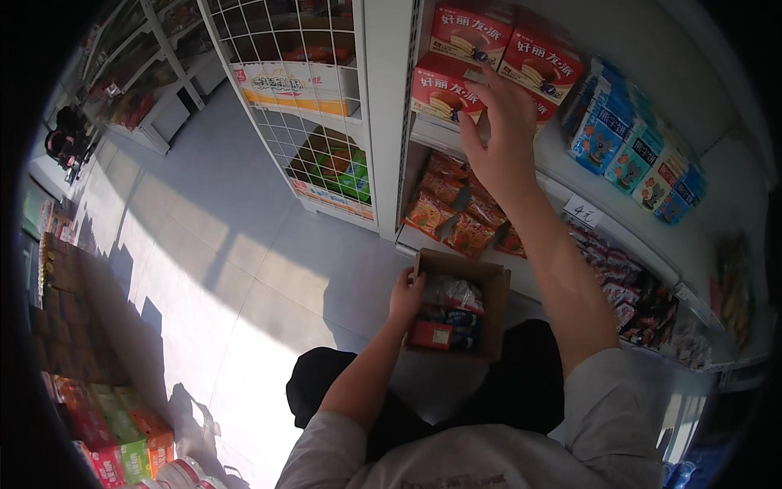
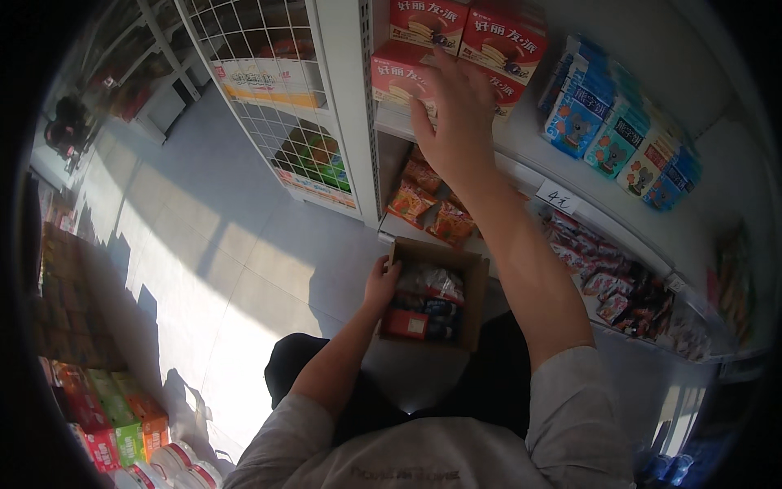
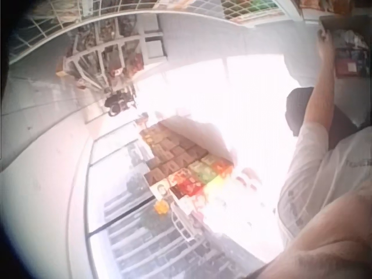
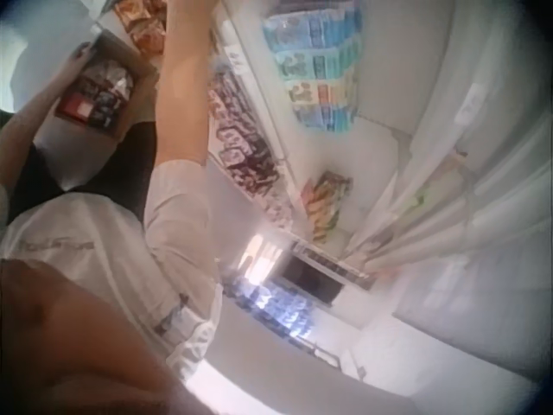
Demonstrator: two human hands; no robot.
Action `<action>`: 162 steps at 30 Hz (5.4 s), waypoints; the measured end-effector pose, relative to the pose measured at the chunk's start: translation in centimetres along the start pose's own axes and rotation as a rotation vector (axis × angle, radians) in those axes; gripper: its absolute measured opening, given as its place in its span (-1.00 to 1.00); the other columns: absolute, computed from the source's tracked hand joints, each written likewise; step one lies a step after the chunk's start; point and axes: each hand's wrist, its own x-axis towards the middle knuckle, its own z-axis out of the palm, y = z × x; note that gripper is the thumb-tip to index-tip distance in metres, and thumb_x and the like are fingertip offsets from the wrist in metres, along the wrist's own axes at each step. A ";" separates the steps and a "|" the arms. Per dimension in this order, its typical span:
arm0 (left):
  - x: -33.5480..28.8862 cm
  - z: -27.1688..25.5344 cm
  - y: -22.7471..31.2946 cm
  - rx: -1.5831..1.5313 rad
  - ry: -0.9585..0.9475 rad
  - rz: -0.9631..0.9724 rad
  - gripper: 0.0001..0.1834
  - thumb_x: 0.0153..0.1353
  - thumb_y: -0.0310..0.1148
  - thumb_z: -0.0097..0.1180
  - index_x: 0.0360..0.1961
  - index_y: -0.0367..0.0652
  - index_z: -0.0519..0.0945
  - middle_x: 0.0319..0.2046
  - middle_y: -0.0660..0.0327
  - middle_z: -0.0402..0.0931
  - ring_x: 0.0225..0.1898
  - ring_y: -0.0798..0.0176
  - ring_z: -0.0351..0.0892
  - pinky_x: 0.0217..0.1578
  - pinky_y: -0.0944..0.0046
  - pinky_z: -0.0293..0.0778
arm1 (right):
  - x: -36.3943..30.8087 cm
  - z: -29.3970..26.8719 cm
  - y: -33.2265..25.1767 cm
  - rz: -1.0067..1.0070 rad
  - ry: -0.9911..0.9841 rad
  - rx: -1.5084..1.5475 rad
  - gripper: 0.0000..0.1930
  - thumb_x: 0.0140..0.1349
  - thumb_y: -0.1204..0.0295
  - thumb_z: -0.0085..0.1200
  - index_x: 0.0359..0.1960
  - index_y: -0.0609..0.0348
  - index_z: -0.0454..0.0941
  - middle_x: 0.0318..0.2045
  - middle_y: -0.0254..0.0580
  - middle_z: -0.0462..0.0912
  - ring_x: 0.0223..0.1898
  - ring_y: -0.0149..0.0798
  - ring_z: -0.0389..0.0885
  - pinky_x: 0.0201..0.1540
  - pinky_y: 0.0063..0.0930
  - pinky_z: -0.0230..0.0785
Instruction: The person is restocking shelves in a convenience store. They take various packaged food items, including red boxes and blue snack bags, from a cardboard box on the floor and place them onto the lower shelves. The person moves along the aisle to restock different sections.
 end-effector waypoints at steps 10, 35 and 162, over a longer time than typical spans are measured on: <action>1.0 0.6 -0.2 0.040 -0.017 0.006 -0.44 0.35 0.01 0.18 0.22 -0.12 0.58 -0.04 -0.12 0.72 -0.01 -0.21 0.72 0.00 -0.05 0.58 | -26.4 -5.0 -6.6 0.190 -1.398 0.384 -0.30 0.26 0.15 0.37 0.40 0.00 0.40 0.38 0.07 0.39 0.33 0.13 0.47 0.30 0.00 0.45; 1.7 0.0 -0.4 0.060 -0.114 -0.037 -0.41 0.38 -0.17 0.19 0.38 -0.13 0.47 0.01 -0.03 0.72 -0.01 0.04 0.73 0.03 0.14 0.57 | -29.0 -9.3 -6.1 0.515 -1.112 0.495 -0.36 0.19 0.29 0.39 0.30 0.06 0.45 0.22 0.02 0.48 0.22 0.18 0.54 0.20 -0.08 0.54; -3.0 4.9 2.8 0.107 -0.215 -0.205 -0.65 0.55 -0.34 0.02 0.27 -0.20 0.51 -0.02 0.12 0.66 -0.05 0.18 0.64 -0.04 0.14 0.57 | -52.9 -25.0 35.3 0.918 -0.976 -0.420 -0.69 0.16 0.49 0.24 -0.05 -0.11 0.72 -0.08 -0.11 0.74 0.04 0.09 0.65 0.11 0.00 0.53</action>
